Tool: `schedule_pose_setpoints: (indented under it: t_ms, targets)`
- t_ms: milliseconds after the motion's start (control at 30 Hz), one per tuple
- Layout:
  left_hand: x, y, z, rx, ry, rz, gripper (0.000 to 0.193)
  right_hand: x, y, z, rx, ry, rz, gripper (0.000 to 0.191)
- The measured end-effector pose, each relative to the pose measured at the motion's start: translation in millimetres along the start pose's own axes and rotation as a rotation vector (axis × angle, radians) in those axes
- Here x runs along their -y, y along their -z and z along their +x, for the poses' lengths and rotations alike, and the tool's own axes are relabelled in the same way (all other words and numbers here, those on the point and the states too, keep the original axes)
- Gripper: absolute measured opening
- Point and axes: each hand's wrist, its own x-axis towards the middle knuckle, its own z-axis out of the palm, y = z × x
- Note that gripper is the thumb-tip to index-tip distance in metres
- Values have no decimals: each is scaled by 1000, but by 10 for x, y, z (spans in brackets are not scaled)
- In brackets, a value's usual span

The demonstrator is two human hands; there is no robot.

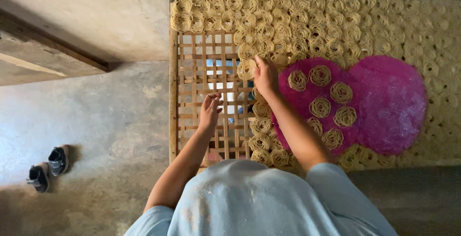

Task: The person arranges small dough rosettes from a wooden drying rack onto pink circular trays. They repeatedly pick up rosettes and place them in neat rows on the trays, then move filled trays aside and bring new ones into position.

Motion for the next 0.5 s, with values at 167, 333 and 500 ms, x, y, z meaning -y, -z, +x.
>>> schedule_pose_setpoints:
  t_ms: [167,333,500]
  targets:
    - [103,-316,-83,72,-26,173,20,-546,574,-290,188,-627,394,27]
    - [-34,-819,-37,177,-141,588,27,-1048,809,-541,262,-272,-198,34]
    - [-462,-1053,629,-186,-549,1073,36,-1092,766,-554,327,-198,-225,19]
